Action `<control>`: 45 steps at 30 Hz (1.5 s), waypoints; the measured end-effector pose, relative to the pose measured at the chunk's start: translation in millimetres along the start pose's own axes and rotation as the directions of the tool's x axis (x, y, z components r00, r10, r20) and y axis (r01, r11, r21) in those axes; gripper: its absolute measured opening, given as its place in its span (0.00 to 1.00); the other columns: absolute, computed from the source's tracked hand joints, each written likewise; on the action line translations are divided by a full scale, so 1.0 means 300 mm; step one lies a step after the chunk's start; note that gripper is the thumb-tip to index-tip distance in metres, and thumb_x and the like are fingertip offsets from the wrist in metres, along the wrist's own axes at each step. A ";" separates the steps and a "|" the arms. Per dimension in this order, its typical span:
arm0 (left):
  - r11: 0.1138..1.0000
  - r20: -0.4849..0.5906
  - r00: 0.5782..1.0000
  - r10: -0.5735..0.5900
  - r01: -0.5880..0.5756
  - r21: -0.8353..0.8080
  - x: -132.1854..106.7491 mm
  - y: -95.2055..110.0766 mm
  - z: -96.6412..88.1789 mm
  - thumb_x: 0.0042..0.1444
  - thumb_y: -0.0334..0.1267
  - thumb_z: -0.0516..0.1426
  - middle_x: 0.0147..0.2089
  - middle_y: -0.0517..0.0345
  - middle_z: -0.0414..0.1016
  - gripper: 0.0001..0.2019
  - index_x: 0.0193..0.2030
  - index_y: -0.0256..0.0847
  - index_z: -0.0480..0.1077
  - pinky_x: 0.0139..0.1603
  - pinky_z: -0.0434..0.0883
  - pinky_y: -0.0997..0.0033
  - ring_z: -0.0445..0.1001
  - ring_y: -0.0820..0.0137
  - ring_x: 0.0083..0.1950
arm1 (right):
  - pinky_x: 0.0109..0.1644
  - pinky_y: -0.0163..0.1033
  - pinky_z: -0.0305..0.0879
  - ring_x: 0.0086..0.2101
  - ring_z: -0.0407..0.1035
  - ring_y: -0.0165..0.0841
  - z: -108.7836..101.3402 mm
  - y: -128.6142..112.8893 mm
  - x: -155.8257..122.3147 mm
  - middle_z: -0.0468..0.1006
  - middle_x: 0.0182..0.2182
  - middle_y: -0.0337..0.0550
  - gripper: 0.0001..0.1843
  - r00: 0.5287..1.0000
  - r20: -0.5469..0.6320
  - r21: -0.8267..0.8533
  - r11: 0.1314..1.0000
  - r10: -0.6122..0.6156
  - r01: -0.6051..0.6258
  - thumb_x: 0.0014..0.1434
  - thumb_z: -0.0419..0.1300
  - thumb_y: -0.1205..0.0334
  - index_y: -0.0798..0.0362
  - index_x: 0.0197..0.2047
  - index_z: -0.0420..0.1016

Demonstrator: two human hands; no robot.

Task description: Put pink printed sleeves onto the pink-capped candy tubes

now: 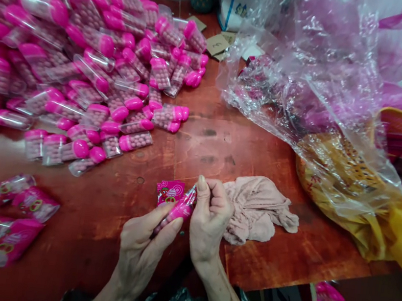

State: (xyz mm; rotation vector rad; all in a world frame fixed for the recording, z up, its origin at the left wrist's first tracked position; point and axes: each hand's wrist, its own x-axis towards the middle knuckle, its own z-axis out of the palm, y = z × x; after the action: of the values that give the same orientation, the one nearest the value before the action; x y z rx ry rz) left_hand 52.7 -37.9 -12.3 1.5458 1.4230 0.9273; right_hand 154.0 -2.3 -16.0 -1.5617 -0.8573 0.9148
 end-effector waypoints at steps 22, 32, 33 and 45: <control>0.966 -0.140 0.967 0.213 -0.187 0.180 -0.002 -0.019 0.052 0.52 0.31 0.57 0.29 0.57 0.76 0.15 0.48 0.34 0.70 0.27 0.69 0.76 0.70 0.75 0.22 | 0.19 0.29 0.49 0.18 0.49 0.23 0.010 0.007 0.012 0.55 0.17 0.29 0.15 0.988 -0.012 0.112 0.983 0.151 -0.148 0.58 0.55 0.55 0.53 0.23 0.60; 0.999 -0.147 0.988 -0.041 0.041 -0.008 0.027 -0.050 0.022 0.52 0.33 0.57 0.24 0.64 0.69 0.12 0.44 0.39 0.73 0.25 0.65 0.78 0.65 0.76 0.22 | 0.28 0.31 0.63 0.24 0.65 0.26 0.005 0.040 0.023 0.70 0.26 0.35 0.11 0.967 0.217 0.237 0.953 0.136 -0.188 0.52 0.61 0.56 0.52 0.36 0.68; 0.999 -0.146 0.988 -0.044 0.044 0.003 0.033 -0.054 0.018 0.52 0.34 0.57 0.23 0.64 0.68 0.11 0.43 0.38 0.73 0.24 0.65 0.78 0.64 0.77 0.21 | 0.29 0.32 0.64 0.26 0.66 0.27 0.001 0.041 0.024 0.72 0.27 0.35 0.12 0.957 0.257 0.208 0.959 0.137 -0.194 0.50 0.63 0.57 0.52 0.37 0.69; 0.977 -0.159 0.975 0.157 -0.129 0.172 0.005 -0.061 0.030 0.53 0.30 0.56 0.32 0.55 0.77 0.13 0.46 0.33 0.71 0.28 0.68 0.77 0.70 0.75 0.24 | 0.25 0.31 0.57 0.20 0.59 0.25 0.019 0.035 -0.014 0.65 0.19 0.31 0.08 0.997 -0.052 -0.062 0.997 -0.055 0.052 0.53 0.62 0.62 0.53 0.26 0.67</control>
State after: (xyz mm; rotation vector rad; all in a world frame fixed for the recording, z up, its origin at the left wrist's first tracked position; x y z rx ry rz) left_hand 53.9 -36.6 -32.5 1.7416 1.5554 1.0764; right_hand 147.5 -5.3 -26.5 -1.6010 -0.8915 0.8118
